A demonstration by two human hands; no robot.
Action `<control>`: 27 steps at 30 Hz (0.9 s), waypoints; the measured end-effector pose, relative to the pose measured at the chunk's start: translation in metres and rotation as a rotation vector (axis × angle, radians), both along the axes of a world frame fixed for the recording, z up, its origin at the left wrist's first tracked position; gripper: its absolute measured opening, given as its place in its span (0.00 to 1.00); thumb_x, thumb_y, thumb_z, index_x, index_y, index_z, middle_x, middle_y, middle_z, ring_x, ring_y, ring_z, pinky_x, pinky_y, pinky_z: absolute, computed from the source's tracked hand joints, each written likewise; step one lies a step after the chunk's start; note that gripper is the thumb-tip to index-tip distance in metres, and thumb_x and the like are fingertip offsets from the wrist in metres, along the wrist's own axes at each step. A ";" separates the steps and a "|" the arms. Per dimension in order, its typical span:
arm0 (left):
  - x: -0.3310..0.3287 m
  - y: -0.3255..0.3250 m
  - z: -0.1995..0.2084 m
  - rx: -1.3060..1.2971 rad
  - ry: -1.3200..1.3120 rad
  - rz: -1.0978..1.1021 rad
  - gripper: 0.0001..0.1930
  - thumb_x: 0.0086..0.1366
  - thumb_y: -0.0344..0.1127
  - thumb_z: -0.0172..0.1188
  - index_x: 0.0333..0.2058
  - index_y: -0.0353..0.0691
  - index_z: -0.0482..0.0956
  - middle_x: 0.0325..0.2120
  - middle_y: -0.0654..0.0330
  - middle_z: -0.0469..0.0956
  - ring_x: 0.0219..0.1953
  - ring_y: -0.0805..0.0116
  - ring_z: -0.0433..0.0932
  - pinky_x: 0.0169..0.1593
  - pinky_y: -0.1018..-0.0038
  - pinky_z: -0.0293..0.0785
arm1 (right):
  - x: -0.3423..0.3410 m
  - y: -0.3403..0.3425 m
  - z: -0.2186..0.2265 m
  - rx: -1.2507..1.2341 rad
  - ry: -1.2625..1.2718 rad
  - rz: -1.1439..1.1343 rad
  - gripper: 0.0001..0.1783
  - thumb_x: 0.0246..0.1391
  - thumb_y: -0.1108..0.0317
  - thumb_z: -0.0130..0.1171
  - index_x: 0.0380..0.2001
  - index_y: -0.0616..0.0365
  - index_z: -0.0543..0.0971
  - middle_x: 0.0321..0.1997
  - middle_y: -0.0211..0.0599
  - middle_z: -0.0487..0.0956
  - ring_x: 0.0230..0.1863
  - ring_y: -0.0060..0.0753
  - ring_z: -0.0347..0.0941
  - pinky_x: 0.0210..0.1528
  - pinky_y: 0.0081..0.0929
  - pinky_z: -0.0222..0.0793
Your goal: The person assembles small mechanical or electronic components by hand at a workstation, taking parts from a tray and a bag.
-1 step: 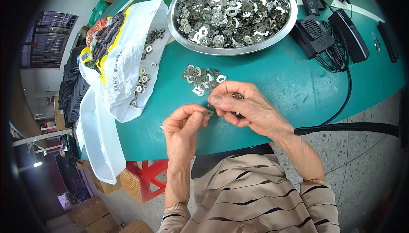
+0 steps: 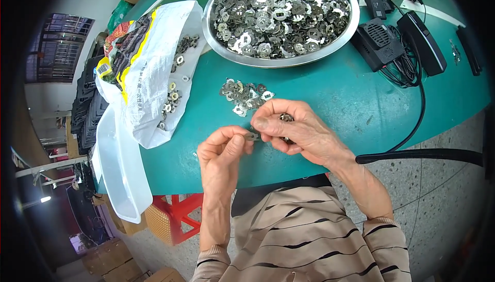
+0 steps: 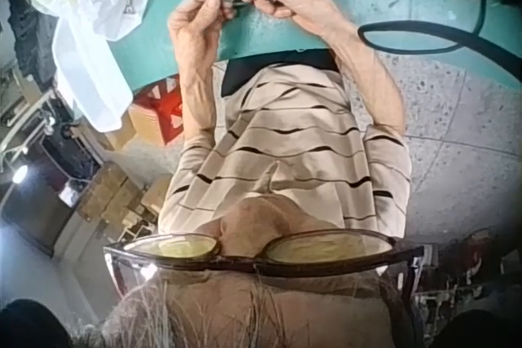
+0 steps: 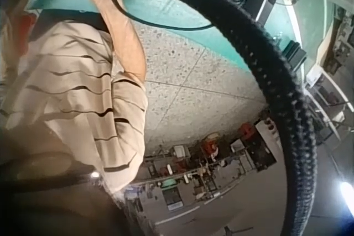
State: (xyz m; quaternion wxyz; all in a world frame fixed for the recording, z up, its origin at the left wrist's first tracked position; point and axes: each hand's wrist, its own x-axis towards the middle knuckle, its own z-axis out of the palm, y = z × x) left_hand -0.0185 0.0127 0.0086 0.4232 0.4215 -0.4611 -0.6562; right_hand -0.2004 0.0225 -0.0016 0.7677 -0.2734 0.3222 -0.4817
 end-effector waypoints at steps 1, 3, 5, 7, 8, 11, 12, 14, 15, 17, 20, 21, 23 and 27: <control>0.000 0.000 -0.001 0.055 0.066 0.020 0.06 0.60 0.28 0.58 0.34 0.31 0.78 0.27 0.59 0.78 0.29 0.73 0.74 0.35 0.78 0.70 | 0.000 0.000 0.002 -0.008 0.024 0.031 0.13 0.53 0.63 0.60 0.33 0.62 0.74 0.23 0.25 0.69 0.16 0.10 0.57 0.12 0.10 0.42; -0.001 0.000 -0.001 0.110 0.132 0.038 0.07 0.60 0.29 0.58 0.34 0.31 0.78 0.27 0.58 0.78 0.28 0.73 0.74 0.35 0.78 0.70 | 0.001 0.001 0.000 -0.040 0.033 0.040 0.12 0.51 0.64 0.62 0.32 0.61 0.74 0.23 0.24 0.69 0.17 0.10 0.57 0.13 0.10 0.43; -0.004 0.000 0.000 0.117 0.133 0.044 0.07 0.61 0.29 0.57 0.34 0.31 0.78 0.27 0.57 0.78 0.27 0.72 0.75 0.35 0.77 0.71 | 0.001 0.002 0.000 -0.072 0.044 0.048 0.11 0.49 0.66 0.64 0.32 0.60 0.74 0.22 0.23 0.69 0.17 0.09 0.57 0.14 0.10 0.44; -0.006 0.000 0.001 0.110 0.137 0.033 0.07 0.61 0.29 0.57 0.34 0.31 0.77 0.28 0.57 0.79 0.28 0.72 0.75 0.35 0.77 0.71 | 0.001 0.002 0.000 -0.054 0.090 0.049 0.11 0.46 0.69 0.66 0.29 0.60 0.75 0.23 0.22 0.69 0.18 0.09 0.57 0.16 0.11 0.46; -0.006 0.000 0.001 0.104 0.141 0.021 0.07 0.61 0.29 0.57 0.35 0.31 0.77 0.28 0.57 0.79 0.28 0.72 0.75 0.35 0.77 0.72 | 0.002 0.002 -0.001 -0.055 0.089 0.049 0.11 0.46 0.69 0.66 0.29 0.60 0.75 0.23 0.22 0.69 0.18 0.09 0.57 0.16 0.11 0.46; -0.008 -0.001 0.002 0.045 0.105 0.044 0.06 0.60 0.28 0.57 0.35 0.31 0.77 0.28 0.58 0.79 0.28 0.73 0.75 0.36 0.77 0.72 | 0.002 0.002 -0.004 -0.075 0.044 0.039 0.10 0.45 0.69 0.66 0.28 0.59 0.75 0.23 0.22 0.70 0.19 0.09 0.58 0.16 0.11 0.47; -0.009 -0.001 0.002 0.045 0.105 0.043 0.06 0.60 0.28 0.57 0.35 0.31 0.77 0.28 0.58 0.79 0.28 0.73 0.75 0.36 0.77 0.72 | 0.002 0.002 -0.002 -0.086 0.045 0.034 0.10 0.45 0.69 0.67 0.28 0.59 0.75 0.24 0.22 0.70 0.19 0.09 0.58 0.16 0.11 0.47; -0.011 0.000 0.002 0.019 0.084 0.056 0.06 0.60 0.27 0.57 0.36 0.31 0.77 0.28 0.58 0.78 0.29 0.73 0.76 0.36 0.78 0.72 | 0.001 0.002 0.000 -0.097 0.046 0.029 0.10 0.44 0.70 0.67 0.28 0.59 0.75 0.24 0.22 0.70 0.19 0.09 0.58 0.16 0.11 0.47; -0.010 -0.001 0.002 0.019 0.083 0.057 0.06 0.60 0.27 0.57 0.36 0.31 0.77 0.28 0.58 0.78 0.29 0.73 0.76 0.36 0.78 0.72 | 0.001 0.003 0.002 -0.100 0.072 0.029 0.10 0.43 0.71 0.67 0.28 0.58 0.75 0.25 0.22 0.70 0.20 0.08 0.59 0.17 0.10 0.48; -0.009 -0.001 0.000 0.020 0.087 0.043 0.06 0.61 0.26 0.57 0.36 0.31 0.77 0.28 0.59 0.78 0.30 0.74 0.76 0.37 0.78 0.72 | 0.002 0.003 0.001 -0.104 0.097 0.030 0.10 0.43 0.71 0.67 0.28 0.58 0.75 0.25 0.22 0.70 0.20 0.08 0.59 0.17 0.10 0.49; -0.010 -0.001 -0.001 0.017 0.089 0.040 0.06 0.60 0.26 0.57 0.36 0.31 0.77 0.28 0.59 0.78 0.30 0.74 0.76 0.37 0.78 0.72 | 0.004 0.002 -0.006 -0.255 0.202 -0.034 0.11 0.42 0.71 0.68 0.28 0.59 0.76 0.26 0.23 0.70 0.21 0.09 0.60 0.18 0.09 0.51; -0.010 -0.001 -0.002 0.018 0.090 0.040 0.06 0.60 0.26 0.57 0.36 0.31 0.77 0.28 0.59 0.78 0.30 0.74 0.76 0.37 0.78 0.72 | 0.004 0.002 -0.007 -0.259 0.198 -0.042 0.11 0.42 0.71 0.68 0.28 0.58 0.76 0.26 0.22 0.70 0.21 0.09 0.61 0.18 0.09 0.52; -0.012 -0.001 -0.002 0.023 0.072 0.059 0.06 0.60 0.26 0.57 0.36 0.31 0.77 0.28 0.59 0.78 0.30 0.74 0.76 0.37 0.78 0.72 | 0.004 0.002 -0.006 -0.262 0.195 -0.050 0.10 0.42 0.71 0.68 0.28 0.58 0.76 0.25 0.22 0.70 0.22 0.09 0.61 0.18 0.09 0.52; -0.012 -0.001 -0.001 0.015 0.052 0.041 0.06 0.60 0.26 0.57 0.36 0.31 0.77 0.28 0.59 0.78 0.30 0.74 0.75 0.36 0.79 0.72 | 0.001 0.003 0.001 -0.114 0.111 -0.030 0.09 0.45 0.69 0.66 0.29 0.58 0.76 0.23 0.22 0.70 0.21 0.09 0.60 0.17 0.10 0.49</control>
